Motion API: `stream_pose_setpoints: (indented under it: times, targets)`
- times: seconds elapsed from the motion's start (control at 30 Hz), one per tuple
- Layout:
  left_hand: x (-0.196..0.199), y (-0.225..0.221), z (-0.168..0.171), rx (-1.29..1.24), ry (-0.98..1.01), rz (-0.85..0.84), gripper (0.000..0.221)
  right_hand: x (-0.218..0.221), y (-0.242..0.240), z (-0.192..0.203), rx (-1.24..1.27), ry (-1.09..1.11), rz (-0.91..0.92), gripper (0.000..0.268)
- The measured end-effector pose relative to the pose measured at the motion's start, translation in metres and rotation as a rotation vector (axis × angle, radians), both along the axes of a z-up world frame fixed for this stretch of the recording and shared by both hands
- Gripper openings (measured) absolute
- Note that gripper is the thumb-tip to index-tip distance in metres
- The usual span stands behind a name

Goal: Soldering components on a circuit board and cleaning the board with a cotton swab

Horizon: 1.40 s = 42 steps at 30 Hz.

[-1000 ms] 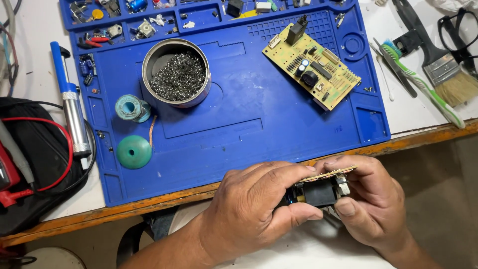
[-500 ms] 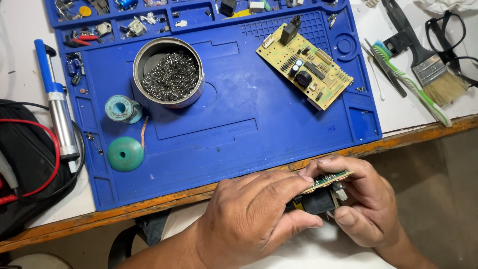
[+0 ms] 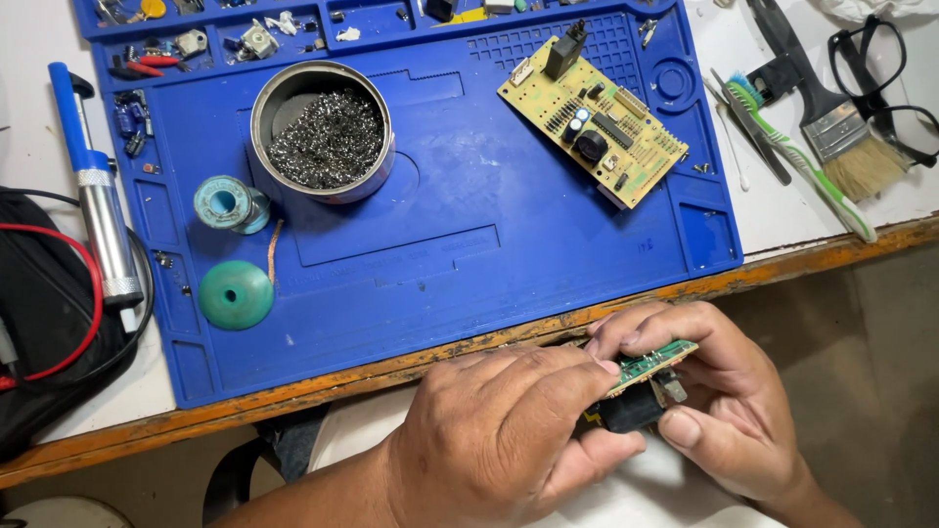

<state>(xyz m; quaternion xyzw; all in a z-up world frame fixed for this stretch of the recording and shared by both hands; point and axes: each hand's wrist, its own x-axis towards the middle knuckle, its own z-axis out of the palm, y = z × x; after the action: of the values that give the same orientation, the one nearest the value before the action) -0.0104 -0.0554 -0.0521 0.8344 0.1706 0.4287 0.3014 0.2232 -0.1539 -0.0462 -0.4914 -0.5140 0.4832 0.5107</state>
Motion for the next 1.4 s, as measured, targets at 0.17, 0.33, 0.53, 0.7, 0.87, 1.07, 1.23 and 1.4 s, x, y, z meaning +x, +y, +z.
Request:
stream_pose_setpoints:
  times: [0.17, 0.33, 0.53, 0.7, 0.87, 1.07, 1.23, 1.4]
  targets:
    - [0.002, -0.005, -0.004, -0.011, 0.003, 0.072, 0.04, 0.002, 0.001, -0.003, -0.023, 0.028, 0.007, 0.047]
    - [0.003, -0.007, -0.005, 0.002, 0.019, 0.111, 0.037, 0.003, -0.001, -0.009, -0.014, 0.018, -0.006, 0.046]
    - [0.001, -0.006, -0.002, -0.016, 0.021, 0.08, 0.035, 0.003, -0.003, -0.012, -0.007, 0.039, -0.01, 0.043]
    - [0.0, -0.008, -0.007, -0.005, 0.043, 0.099, 0.042, 0.002, -0.004, -0.013, -0.024, 0.081, -0.031, 0.04]
    - [-0.002, -0.01, -0.008, -0.051, 0.094, 0.092, 0.051, 0.007, -0.005, -0.012, -0.043, -0.003, -0.005, 0.055]
    - [-0.001, -0.01, -0.008, -0.038, 0.153, 0.163, 0.044, 0.008, -0.006, -0.016, -0.063, -0.042, -0.043, 0.055]
    - [-0.007, 0.004, -0.004, -0.183, 0.029, 0.052, 0.043, 0.02, 0.005, -0.006, -0.097, 0.11, 0.091, 0.092]
    - [-0.018, 0.018, 0.001, -0.272, -0.047, -0.057, 0.048, 0.036, 0.042, 0.007, -0.155, -0.018, 0.312, 0.105]
